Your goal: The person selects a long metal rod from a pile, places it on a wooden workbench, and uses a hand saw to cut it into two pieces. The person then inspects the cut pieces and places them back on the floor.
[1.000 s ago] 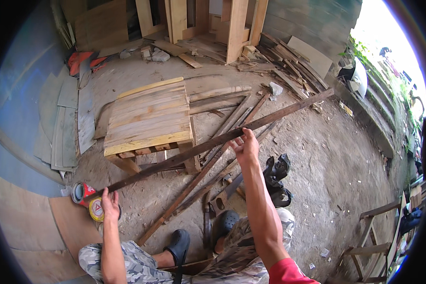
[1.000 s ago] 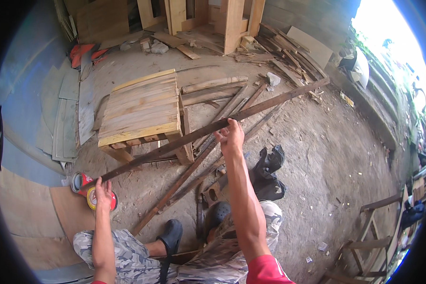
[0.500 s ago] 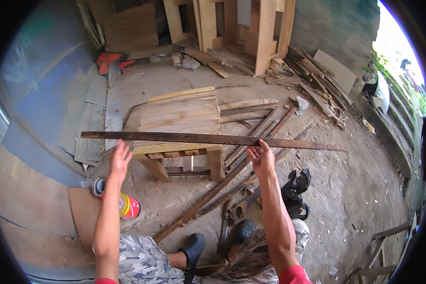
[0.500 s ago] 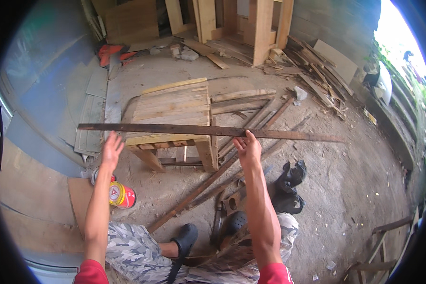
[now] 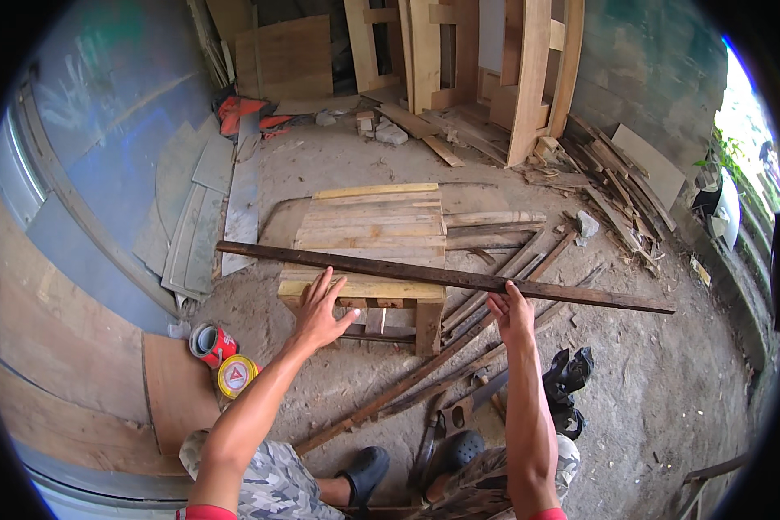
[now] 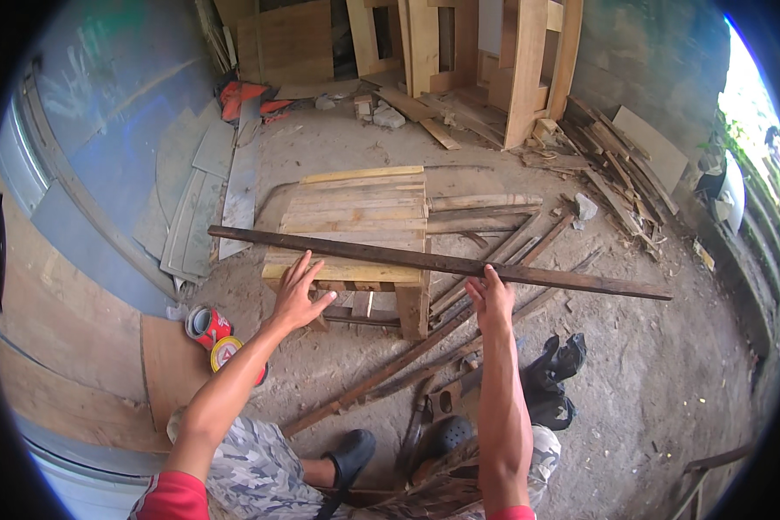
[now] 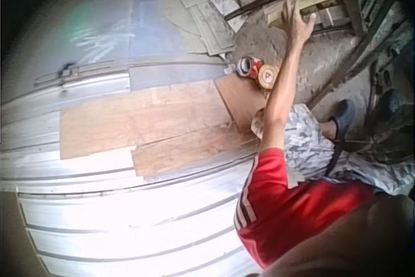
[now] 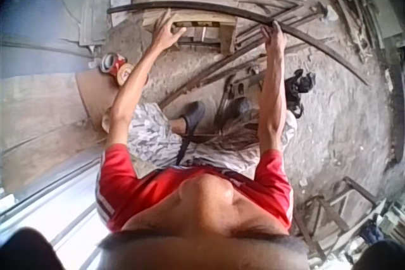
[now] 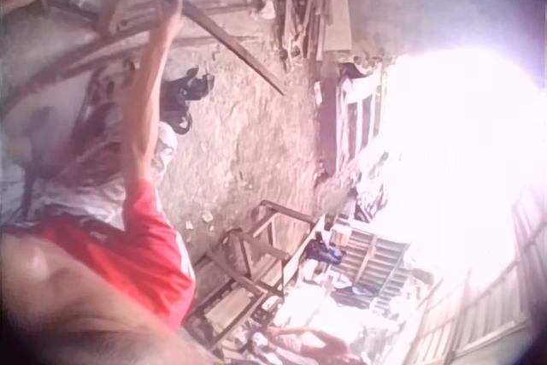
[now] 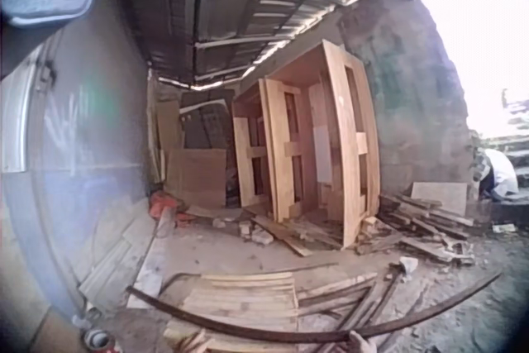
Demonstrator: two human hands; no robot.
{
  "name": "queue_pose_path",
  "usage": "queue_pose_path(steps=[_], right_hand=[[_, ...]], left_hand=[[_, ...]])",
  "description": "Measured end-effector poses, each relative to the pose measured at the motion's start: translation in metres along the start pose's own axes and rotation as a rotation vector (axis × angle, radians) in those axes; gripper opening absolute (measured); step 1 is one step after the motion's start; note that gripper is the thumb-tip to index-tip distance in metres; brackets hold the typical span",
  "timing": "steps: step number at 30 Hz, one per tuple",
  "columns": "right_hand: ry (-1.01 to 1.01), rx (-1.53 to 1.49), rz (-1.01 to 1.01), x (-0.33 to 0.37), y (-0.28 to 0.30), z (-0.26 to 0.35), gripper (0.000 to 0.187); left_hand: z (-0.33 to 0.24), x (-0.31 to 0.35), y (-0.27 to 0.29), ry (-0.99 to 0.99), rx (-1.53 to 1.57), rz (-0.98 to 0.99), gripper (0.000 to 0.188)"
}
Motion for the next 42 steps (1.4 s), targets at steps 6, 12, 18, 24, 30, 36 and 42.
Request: queue_pose_path(steps=[6, 12, 18, 24, 30, 36, 42], right_hand=[[0.005, 0.072, -0.033, 0.0, -0.015, -0.006, 0.032], [-0.081, -0.036, -0.025, -0.012, -0.035, -0.024, 0.037], [-0.124, 0.012, 0.004, -0.013, -0.056, -0.05, 0.049], [-0.138, 0.045, 0.117, -0.016, -0.073, -0.074, 0.078], [-0.144, -0.009, 0.092, -0.003, -0.102, -0.089, 0.079], [0.109, 0.173, -0.2, -0.003, -0.096, -0.085, 0.077], [0.128, 0.333, -0.348, 0.004, -0.094, -0.082, 0.076]], left_hand=[[0.037, 0.02, 0.016, 0.233, 0.438, -0.844, 0.04], [0.147, 0.06, -0.047, 0.948, 0.834, -0.953, 0.05], [0.215, 0.063, -0.021, 1.121, 0.922, -0.74, 0.099], [0.218, 0.014, -0.045, 0.869, 1.174, -0.03, 0.113], [0.203, -0.015, -0.048, 0.622, 1.434, 0.065, 0.096], [0.185, -0.039, -0.051, 0.601, 1.71, 0.186, 0.088], [0.202, -0.044, -0.063, 0.778, 1.569, 0.172, 0.087]])
Point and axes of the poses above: each hand's wrist, its own x-axis away from the middle knuckle, its own y-axis out of the back of the hand, z = x × y, the point moved 10 cm from there along -x, towards the middle knuckle, and after that the axes turned 2 degrees about z, right-handed, at the moved point
